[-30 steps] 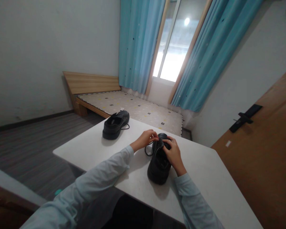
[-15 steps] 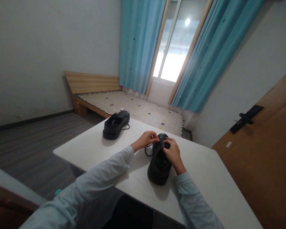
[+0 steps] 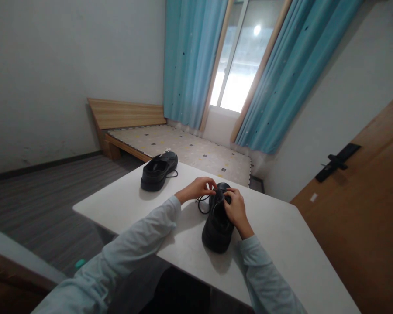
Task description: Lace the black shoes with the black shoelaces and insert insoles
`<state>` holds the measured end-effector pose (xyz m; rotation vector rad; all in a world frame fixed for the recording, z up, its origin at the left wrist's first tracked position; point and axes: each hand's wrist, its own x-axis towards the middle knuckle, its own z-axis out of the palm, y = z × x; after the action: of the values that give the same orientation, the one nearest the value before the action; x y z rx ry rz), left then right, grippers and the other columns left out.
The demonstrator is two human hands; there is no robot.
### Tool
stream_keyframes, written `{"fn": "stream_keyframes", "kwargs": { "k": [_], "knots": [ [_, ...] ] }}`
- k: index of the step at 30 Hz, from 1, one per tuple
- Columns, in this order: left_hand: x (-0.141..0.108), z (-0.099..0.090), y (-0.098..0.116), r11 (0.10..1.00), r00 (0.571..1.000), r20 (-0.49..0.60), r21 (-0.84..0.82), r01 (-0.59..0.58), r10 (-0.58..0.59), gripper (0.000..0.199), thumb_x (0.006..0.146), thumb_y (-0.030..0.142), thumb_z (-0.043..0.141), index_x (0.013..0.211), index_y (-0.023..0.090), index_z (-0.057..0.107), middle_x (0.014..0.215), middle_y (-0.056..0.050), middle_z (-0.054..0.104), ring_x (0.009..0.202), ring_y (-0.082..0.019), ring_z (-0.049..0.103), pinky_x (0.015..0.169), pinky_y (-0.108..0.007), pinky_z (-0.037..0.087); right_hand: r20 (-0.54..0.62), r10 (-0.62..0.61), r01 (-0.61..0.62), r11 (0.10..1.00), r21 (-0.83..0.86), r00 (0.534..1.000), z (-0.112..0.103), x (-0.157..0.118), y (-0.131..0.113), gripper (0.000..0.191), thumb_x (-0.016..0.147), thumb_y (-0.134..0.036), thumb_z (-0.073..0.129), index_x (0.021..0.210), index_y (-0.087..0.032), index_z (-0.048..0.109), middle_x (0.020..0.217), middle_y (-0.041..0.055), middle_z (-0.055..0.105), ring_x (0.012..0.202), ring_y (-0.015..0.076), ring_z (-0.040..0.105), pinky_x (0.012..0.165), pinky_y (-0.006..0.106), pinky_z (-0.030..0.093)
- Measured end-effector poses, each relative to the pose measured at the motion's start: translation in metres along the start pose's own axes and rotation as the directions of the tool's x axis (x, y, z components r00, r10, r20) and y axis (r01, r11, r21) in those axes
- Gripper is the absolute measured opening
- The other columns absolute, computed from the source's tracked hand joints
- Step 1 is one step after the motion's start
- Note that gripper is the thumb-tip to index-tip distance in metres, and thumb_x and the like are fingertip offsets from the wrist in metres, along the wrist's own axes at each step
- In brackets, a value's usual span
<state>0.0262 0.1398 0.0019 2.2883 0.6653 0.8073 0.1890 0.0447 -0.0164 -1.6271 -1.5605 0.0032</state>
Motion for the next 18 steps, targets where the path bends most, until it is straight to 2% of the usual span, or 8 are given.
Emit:
{"fn": "stream_keyframes", "kwargs": {
  "k": [3,6,9,11,13,14,16,18],
  "knots": [
    [-0.001,-0.01,-0.004,0.988,0.998,0.019,0.144,-0.057,0.055,0.029,0.07,0.011,0.063,0.098,0.017,0.063,0.081,0.0,0.063,0.067,-0.009,0.058,0.062,-0.018,0.044,-0.02,0.001,-0.001,1.0,0.026,1.0,0.0,-0.001,-0.001,0.011,0.072,-0.016,0.053,0.07,-0.022,0.062,0.104,0.0098,0.056,0.101,0.0268,0.053,0.091,0.046,0.042],
    [-0.004,-0.017,-0.007,0.95,0.998,-0.027,0.308,-0.039,0.049,0.034,0.068,0.002,0.055,0.097,0.017,0.063,0.084,-0.001,0.062,0.074,-0.011,0.058,0.069,-0.021,0.045,-0.048,-0.004,0.006,0.999,0.039,0.999,-0.001,-0.002,-0.003,0.011,0.074,-0.017,0.05,0.071,-0.02,0.06,0.105,0.0108,0.053,0.101,0.0259,0.053,0.092,0.045,0.041],
    [-0.006,-0.021,-0.008,0.885,0.986,-0.167,0.455,0.098,-0.023,0.027,0.072,0.005,0.052,0.094,0.017,0.064,0.09,-0.005,0.061,0.08,-0.014,0.059,0.074,-0.024,0.046,-0.084,-0.032,0.036,0.999,0.041,0.996,-0.004,-0.003,-0.007,0.009,0.076,-0.017,0.05,0.072,-0.02,0.058,0.104,0.0103,0.051,0.102,0.0251,0.051,0.094,0.043,0.04],
    [-0.008,-0.024,-0.009,0.832,0.95,-0.299,0.501,0.239,-0.093,0.019,0.077,0.012,0.053,0.092,0.017,0.064,0.094,-0.007,0.06,0.083,-0.016,0.06,0.073,-0.024,0.046,-0.107,-0.049,0.052,0.998,0.029,0.993,-0.007,-0.004,-0.011,0.009,0.077,-0.018,0.049,0.073,-0.02,0.056,0.104,0.0109,0.05,0.102,0.0252,0.05,0.095,0.043,0.039],
    [-0.008,-0.026,-0.01,0.818,0.903,-0.406,0.467,0.336,-0.139,0.013,0.081,0.02,0.054,0.088,0.016,0.064,0.092,-0.008,0.061,0.082,-0.017,0.062,0.07,-0.025,0.047,-0.127,-0.063,0.065,0.998,0.015,0.99,-0.01,-0.005,-0.014,0.011,0.079,-0.018,0.046,0.074,-0.019,0.055,0.106,0.0125,0.05,0.104,0.0259,0.049,0.095,0.044,0.038],
    [-0.007,-0.027,-0.01,0.84,0.886,-0.436,0.411,0.355,-0.161,0.014,0.082,0.024,0.054,0.086,0.015,0.064,0.087,-0.007,0.062,0.078,-0.017,0.063,0.068,-0.024,0.047,-0.138,-0.07,0.072,0.997,0.008,0.988,-0.012,-0.005,-0.016,0.012,0.08,-0.019,0.044,0.074,-0.019,0.055,0.107,0.0133,0.05,0.105,0.0264,0.049,0.096,0.044,0.037],
    [-0.004,-0.026,-0.011,0.917,0.869,-0.44,0.205,0.342,-0.225,0.02,0.084,0.031,0.053,0.083,0.014,0.063,0.073,-0.005,0.063,0.065,-0.015,0.064,0.062,-0.023,0.049,-0.163,-0.084,0.084,0.996,-0.003,0.983,-0.014,-0.006,-0.018,0.013,0.082,-0.02,0.042,0.076,-0.019,0.054,0.108,0.0137,0.049,0.108,0.0263,0.047,0.097,0.043,0.036],
    [-0.001,-0.023,-0.01,0.954,0.866,-0.402,-0.09,0.287,-0.298,0.023,0.085,0.033,0.052,0.081,0.013,0.062,0.062,-0.002,0.062,0.055,-0.012,0.064,0.055,-0.02,0.05,-0.169,-0.092,0.093,0.996,-0.005,0.981,-0.015,-0.006,-0.019,0.014,0.084,-0.02,0.041,0.077,-0.02,0.053,0.105,0.0119,0.051,0.106,0.0246,0.048,0.096,0.041,0.037]
  ]
}}
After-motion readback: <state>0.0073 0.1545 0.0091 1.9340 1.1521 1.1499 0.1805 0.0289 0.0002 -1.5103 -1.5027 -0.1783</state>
